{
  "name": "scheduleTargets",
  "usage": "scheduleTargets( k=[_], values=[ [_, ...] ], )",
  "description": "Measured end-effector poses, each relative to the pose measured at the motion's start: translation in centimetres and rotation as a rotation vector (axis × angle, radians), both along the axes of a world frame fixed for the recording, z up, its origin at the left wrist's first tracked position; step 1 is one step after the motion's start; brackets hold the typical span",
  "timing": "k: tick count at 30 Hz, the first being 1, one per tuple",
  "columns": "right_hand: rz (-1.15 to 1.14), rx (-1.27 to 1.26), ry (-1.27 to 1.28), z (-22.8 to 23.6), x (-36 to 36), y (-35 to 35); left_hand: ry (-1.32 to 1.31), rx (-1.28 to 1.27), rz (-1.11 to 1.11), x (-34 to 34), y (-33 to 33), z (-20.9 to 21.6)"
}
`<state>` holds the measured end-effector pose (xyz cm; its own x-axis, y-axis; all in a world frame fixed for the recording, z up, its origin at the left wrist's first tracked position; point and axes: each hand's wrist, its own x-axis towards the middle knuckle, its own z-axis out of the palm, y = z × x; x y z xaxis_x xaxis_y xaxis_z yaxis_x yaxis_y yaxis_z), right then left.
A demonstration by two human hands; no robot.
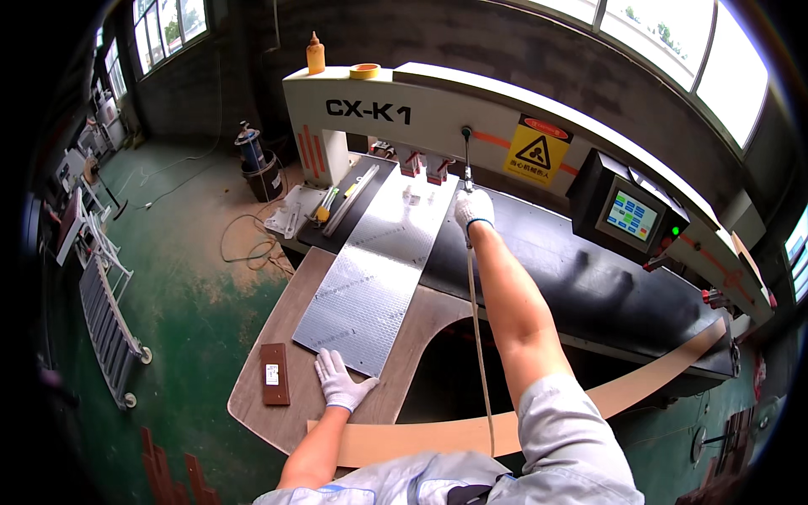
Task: The person picks up wooden planks from a stack, places them on a machine workbench, and uses a handheld spray tool to apply a substance to the surface of the planks.
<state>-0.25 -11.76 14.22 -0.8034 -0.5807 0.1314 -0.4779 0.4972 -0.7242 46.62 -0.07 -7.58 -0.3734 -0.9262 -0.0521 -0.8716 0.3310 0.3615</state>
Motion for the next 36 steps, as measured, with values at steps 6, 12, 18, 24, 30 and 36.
scheduleTargets(
  k=[6, 12, 18, 24, 30, 36],
  values=[
    [0.146, 0.033, -0.005, 2.4, 5.2, 2.5, 0.08, -0.023, 0.021, 1.7, 0.0, 0.5],
    [0.434, 0.239, -0.287, -1.3, 12.3, 17.0, 0.089, -0.007, -0.018, 0.3, -0.4, -0.6],
    [0.415, 0.5, -0.552, -5.1, 21.0, 32.7, 0.049, 0.028, -0.007, 0.4, -0.3, 0.1],
    [0.449, 0.641, -0.655, -7.9, 26.2, 42.1, 0.033, 0.031, 0.002, 0.6, -0.4, 0.0],
    [0.633, 0.737, -0.09, -12.5, 26.2, 45.7, 0.038, 0.008, -0.021, 0.8, -0.9, -1.0],
    [0.095, 0.325, -0.766, -9.9, 24.8, 44.1, 0.181, -0.055, -0.15, 5.3, -1.7, -1.2]
  ],
)
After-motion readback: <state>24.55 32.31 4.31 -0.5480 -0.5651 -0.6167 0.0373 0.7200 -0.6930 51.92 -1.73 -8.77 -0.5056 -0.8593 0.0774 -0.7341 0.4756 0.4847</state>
